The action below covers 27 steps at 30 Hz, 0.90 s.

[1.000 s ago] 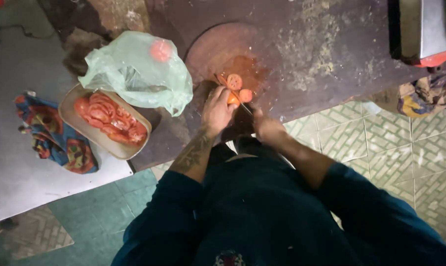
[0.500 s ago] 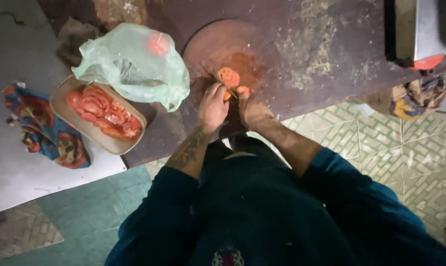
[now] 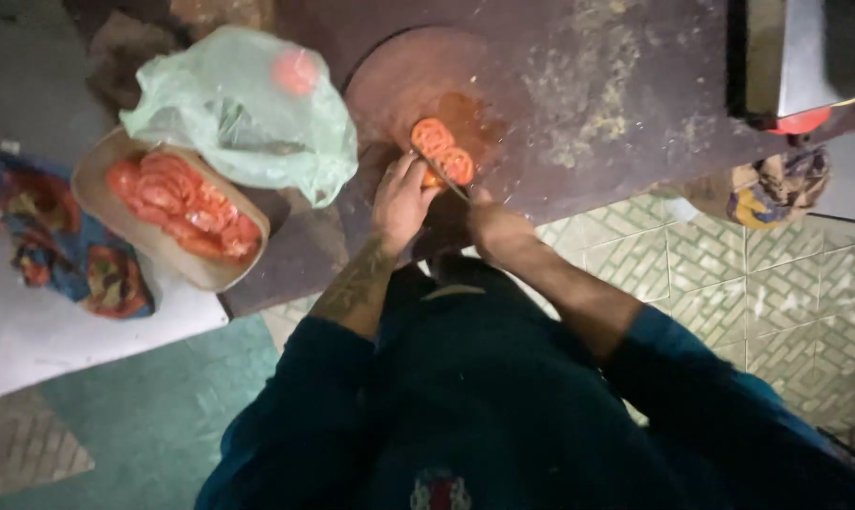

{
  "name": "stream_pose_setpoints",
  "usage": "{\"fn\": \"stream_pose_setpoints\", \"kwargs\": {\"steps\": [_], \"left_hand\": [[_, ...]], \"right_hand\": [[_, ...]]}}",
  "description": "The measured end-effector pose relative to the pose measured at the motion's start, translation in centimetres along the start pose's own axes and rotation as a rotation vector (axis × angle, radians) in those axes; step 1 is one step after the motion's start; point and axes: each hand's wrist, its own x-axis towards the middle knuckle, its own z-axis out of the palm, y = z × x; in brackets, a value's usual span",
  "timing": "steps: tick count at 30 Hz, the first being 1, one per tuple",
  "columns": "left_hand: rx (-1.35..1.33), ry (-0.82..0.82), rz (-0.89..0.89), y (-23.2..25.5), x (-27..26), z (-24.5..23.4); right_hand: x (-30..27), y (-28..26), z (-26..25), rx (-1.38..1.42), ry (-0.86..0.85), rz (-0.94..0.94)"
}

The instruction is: Slicing tomatoes on a wooden cutting board using a kitchen knife.

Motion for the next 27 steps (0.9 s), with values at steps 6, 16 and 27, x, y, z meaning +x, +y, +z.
{"fn": "stream_pose_setpoints", "kwargs": {"steps": [6, 16, 27], "left_hand": [[0.039, 0.056, -0.005, -0.9, -0.2, 0.8], [-0.076, 0.053, 0.045, 0.0, -0.6, -0.9], [0.008, 0.038, 0.005, -1.1, -2.2, 1.3]], "right_hand": [[3.8, -0.1, 1.8, 0.159, -0.043, 0.258], [-3.7, 2.6, 1.9, 0.030, 0.043, 0.036], [4.3, 0.6, 4.2, 0.126, 0.065, 0.038]]}}
